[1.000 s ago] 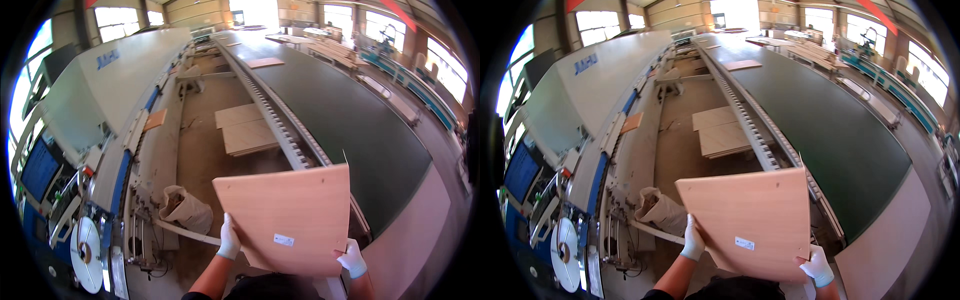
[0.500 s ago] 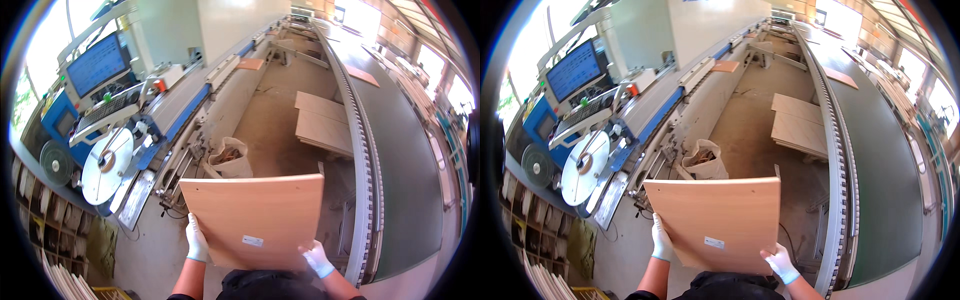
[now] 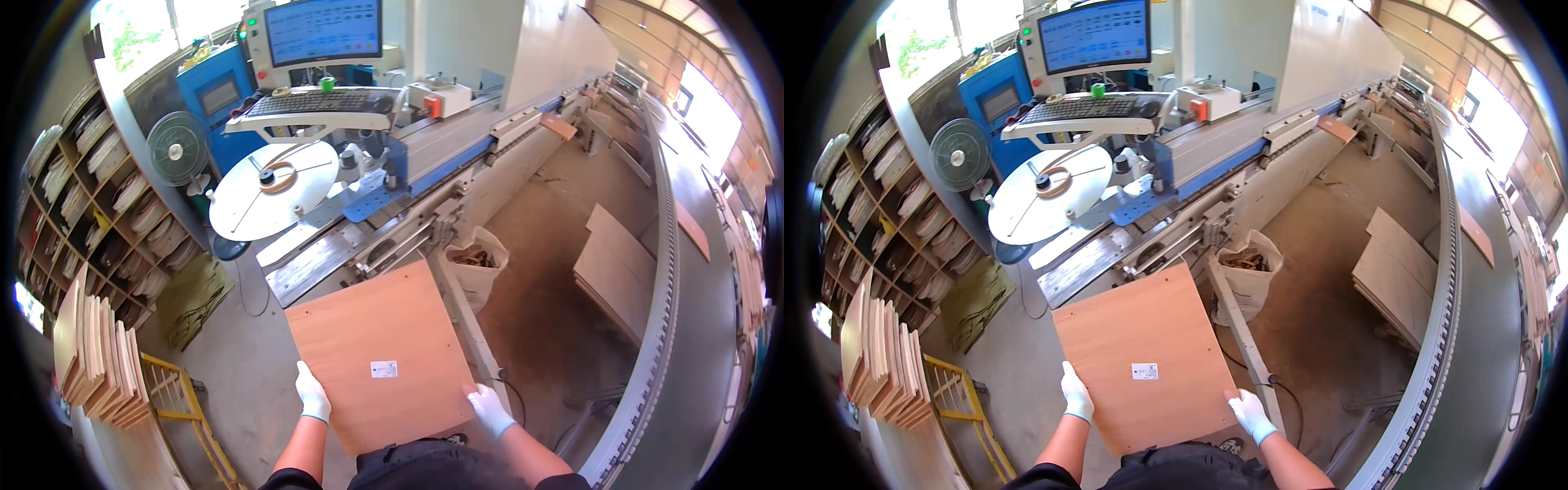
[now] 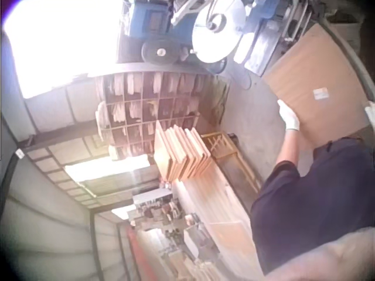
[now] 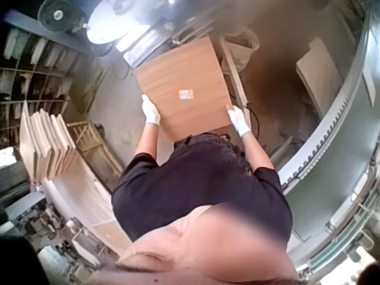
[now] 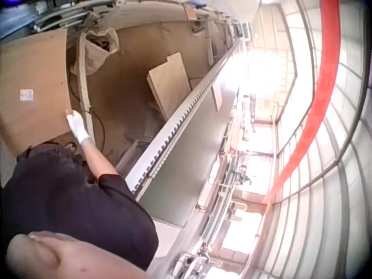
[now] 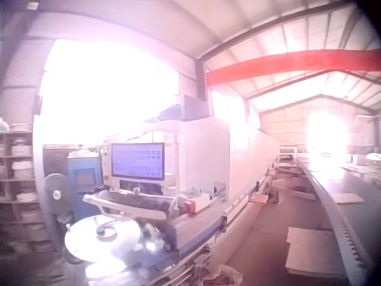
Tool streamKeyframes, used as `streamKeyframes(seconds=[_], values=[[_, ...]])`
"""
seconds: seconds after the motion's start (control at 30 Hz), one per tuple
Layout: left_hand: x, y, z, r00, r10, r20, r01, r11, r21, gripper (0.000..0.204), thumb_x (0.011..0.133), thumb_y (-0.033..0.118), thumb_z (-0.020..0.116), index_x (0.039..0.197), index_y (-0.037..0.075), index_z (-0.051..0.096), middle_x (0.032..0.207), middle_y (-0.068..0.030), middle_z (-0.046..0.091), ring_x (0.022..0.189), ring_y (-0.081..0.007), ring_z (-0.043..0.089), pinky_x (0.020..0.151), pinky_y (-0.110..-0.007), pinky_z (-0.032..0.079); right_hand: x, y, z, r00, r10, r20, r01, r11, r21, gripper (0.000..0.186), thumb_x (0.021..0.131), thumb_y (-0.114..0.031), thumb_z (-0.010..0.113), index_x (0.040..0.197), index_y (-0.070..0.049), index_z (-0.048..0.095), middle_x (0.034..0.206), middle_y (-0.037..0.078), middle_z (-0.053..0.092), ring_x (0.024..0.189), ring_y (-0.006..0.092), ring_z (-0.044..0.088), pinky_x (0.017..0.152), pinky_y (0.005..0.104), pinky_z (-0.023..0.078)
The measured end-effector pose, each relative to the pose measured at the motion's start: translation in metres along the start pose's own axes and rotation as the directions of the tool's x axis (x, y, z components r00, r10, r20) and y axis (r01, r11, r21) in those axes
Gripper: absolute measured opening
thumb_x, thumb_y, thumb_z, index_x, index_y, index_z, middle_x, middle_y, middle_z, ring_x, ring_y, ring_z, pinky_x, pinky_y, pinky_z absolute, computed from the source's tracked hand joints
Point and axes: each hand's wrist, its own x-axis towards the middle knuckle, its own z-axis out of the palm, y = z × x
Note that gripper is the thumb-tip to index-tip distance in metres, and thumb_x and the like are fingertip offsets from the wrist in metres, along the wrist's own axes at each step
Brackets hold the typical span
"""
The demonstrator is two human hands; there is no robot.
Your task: The person picks up a wood panel and feeds it into an edge banding machine, then places it on a conveyor belt.
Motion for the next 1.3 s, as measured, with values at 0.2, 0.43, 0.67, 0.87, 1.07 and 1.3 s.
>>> streamKeyframes(seconds=[0.2,0.43,0.67,0.87,1.07,1.3], values=[[0.025,0.014,-0.06,0.999,0.025,-0.029,-0.029,0.988,-0.154,0.054,0.1,0.046,0.035,0.128,0.002,0.049,0.126,-0.011,0.056,0.112,-0.0256,0.055,0.096,-0.039,0.044,0.057,-0.086,0.048,0.987,-0.161,0.001,0.156,0.954,-0.255,0.047,0.087,-0.045,0.056,0.103,-0.002,0.066,0.095,0.022,0.067,0.093,0.0352,0.063,0.08,0.0403,0.047],[-0.015,-0.007,-0.099,0.994,-0.085,-0.076,0.075,0.99,-0.12,0.057,0.097,0.048,0.04,0.131,0.002,0.046,0.127,-0.0146,0.055,0.114,-0.0297,0.054,0.099,-0.043,0.043,0.088,-0.112,0.093,0.996,-0.082,0.04,0.089,0.967,-0.24,0.036,0.083,-0.03,0.061,0.101,0.001,0.068,0.093,0.017,0.07,0.086,0.0259,0.067,0.077,0.0347,0.049],[-0.109,0.004,-0.096,0.886,-0.462,-0.03,0.462,0.887,-0.009,0.058,0.095,0.049,0.045,0.135,0.007,0.042,0.13,-0.0134,0.053,0.116,-0.0321,0.053,0.097,-0.05,0.044,0.091,-0.092,0.109,1.0,0.002,-0.006,-0.002,0.997,-0.072,0.031,0.086,-0.028,0.062,0.099,-0.001,0.068,0.091,0.012,0.07,0.087,0.0228,0.066,0.077,0.0338,0.049],[-0.08,0.011,-0.095,0.894,-0.447,0.007,0.444,0.889,0.112,0.049,0.092,0.05,0.051,0.129,0.02,0.045,0.126,0.0016,0.055,0.106,-0.0213,0.057,0.071,-0.039,0.048,0.113,-0.082,0.116,0.97,0.13,-0.203,0.086,0.6,0.795,0.035,0.092,-0.013,0.05,0.126,-0.003,0.052,0.12,0.009,0.059,0.105,0.0194,0.058,0.087,0.0339,0.049],[-0.048,0.019,-0.032,0.943,-0.328,-0.051,0.332,0.921,0.203,0.04,0.092,0.053,0.051,0.119,0.024,0.049,0.109,0.0074,0.059,0.09,-0.0127,0.056,0.057,-0.028,0.039,0.071,-0.123,0.102,0.987,0.143,0.075,-0.14,0.529,0.837,0.052,0.096,-0.015,0.041,0.146,-0.011,0.025,0.134,0.012,0.047,0.101,0.0257,0.061,0.081,0.037,0.053],[-0.022,0.016,0.004,0.894,-0.448,-0.019,0.442,0.873,0.206,0.043,0.089,0.055,0.054,0.116,0.021,0.052,0.107,0.0048,0.06,0.087,-0.0153,0.057,0.055,-0.028,0.04,0.001,0.028,0.062,0.866,0.434,0.25,-0.424,0.37,0.826,0.047,0.096,-0.031,0.048,0.135,-0.008,0.039,0.127,0.02,0.054,0.108,0.0319,0.059,0.088,0.0386,0.05]])
